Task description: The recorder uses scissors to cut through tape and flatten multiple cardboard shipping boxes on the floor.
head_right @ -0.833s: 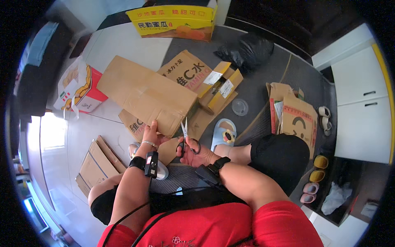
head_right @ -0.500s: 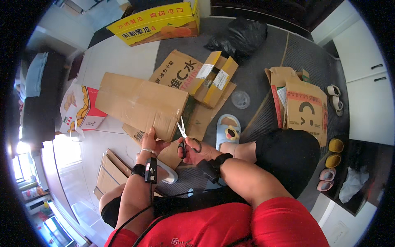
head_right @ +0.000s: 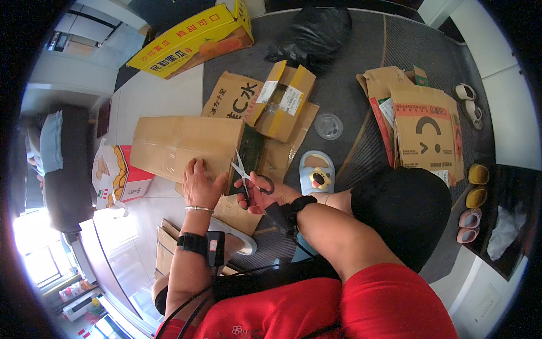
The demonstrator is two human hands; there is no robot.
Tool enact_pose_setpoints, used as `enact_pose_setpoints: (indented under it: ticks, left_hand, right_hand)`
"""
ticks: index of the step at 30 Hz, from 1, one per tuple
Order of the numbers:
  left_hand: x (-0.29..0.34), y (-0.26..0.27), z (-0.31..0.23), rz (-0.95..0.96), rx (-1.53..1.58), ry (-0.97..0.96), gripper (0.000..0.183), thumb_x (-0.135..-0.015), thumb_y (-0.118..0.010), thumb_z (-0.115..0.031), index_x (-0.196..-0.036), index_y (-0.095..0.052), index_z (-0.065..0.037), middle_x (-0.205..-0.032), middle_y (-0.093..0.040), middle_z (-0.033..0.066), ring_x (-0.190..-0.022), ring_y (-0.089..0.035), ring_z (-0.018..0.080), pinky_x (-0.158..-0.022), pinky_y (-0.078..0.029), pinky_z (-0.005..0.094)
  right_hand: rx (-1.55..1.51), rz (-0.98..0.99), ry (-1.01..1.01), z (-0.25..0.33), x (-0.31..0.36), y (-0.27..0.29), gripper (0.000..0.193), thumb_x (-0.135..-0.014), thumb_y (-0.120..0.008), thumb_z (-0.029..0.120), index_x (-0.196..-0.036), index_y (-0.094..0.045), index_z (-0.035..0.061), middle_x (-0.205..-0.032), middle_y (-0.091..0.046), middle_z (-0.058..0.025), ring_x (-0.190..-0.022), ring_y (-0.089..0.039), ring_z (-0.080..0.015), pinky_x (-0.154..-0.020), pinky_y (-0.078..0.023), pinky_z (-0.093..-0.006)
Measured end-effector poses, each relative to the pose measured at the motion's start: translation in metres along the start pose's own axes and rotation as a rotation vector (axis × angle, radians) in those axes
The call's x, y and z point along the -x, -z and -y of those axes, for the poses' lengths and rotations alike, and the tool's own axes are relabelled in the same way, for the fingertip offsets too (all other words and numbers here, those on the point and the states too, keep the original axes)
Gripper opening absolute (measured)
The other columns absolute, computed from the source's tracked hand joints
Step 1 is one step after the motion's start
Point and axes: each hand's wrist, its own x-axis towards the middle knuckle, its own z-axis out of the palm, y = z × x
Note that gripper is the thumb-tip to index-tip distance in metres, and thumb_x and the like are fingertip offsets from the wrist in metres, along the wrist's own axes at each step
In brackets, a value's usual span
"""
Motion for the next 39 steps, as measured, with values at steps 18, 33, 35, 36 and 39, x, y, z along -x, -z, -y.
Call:
enact_pose_setpoints:
  ticks: [18, 33, 35, 36, 39]
  left_hand:
    - [-0.012, 0.001, -0.008, 0.168, -0.386, -0.223, 0.042, -0.076, -0.057, -0.032, -0.102, -0.05, 0.0, -0.106, -0.052, 0.0206, -0.088, -0.057, 0.032, -0.074, -0.048, 0.0382]
    - [0.004, 0.047, 0.002, -0.042, -0.42, -0.156, 0.012, -0.075, -0.054, -0.017, -0.077, -0.058, -0.005, -0.082, -0.057, 0.0115, -0.077, -0.058, 0.0282, -0.067, -0.048, 0.0368]
    - [0.014, 0.053, 0.005, -0.038, -0.4, -0.158, 0.011, -0.073, -0.054, -0.015, -0.077, -0.057, -0.005, -0.082, -0.057, 0.0118, -0.078, -0.057, 0.0285, -0.068, -0.047, 0.0371]
    - [0.018, 0.055, 0.008, -0.038, -0.384, -0.167, 0.01, -0.071, -0.054, -0.014, -0.076, -0.057, -0.005, -0.082, -0.056, 0.0121, -0.079, -0.057, 0.0287, -0.069, -0.047, 0.0375]
    - [0.028, 0.058, 0.016, -0.042, -0.309, -0.11, 0.008, -0.07, -0.053, -0.011, -0.074, -0.055, -0.005, -0.08, -0.055, 0.0122, -0.076, -0.056, 0.0298, -0.067, -0.047, 0.0384]
  right_hand:
    - [-0.047, 0.118, 0.041, -0.005, -0.022, -0.018, 0.049, -0.074, -0.061, 0.054, -0.102, -0.052, 0.0155, -0.084, -0.058, -0.0032, -0.077, -0.054, -0.0156, -0.055, -0.041, -0.0253]
    - [-0.068, 0.251, -0.109, 0.0, -0.031, -0.048, 0.058, -0.075, -0.055, 0.059, -0.106, -0.05, 0.0108, -0.094, -0.058, -0.0101, -0.083, -0.056, -0.0204, -0.062, -0.044, -0.0265]
    - [-0.036, 0.283, -0.173, 0.001, -0.032, -0.05, 0.061, -0.075, -0.053, 0.061, -0.107, -0.05, 0.0098, -0.098, -0.058, -0.0138, -0.087, -0.056, -0.025, -0.068, -0.047, -0.0298]
    - [-0.034, 0.319, -0.188, 0.0, -0.033, -0.05, 0.061, -0.075, -0.053, 0.061, -0.107, -0.05, 0.0098, -0.098, -0.058, -0.0138, -0.087, -0.056, -0.025, -0.068, -0.047, -0.0298]
    - [-0.001, 0.344, -0.213, -0.003, -0.034, -0.052, 0.062, -0.076, -0.05, 0.062, -0.107, -0.05, 0.0086, -0.102, -0.057, -0.0172, -0.091, -0.056, -0.0286, -0.072, -0.049, -0.0321]
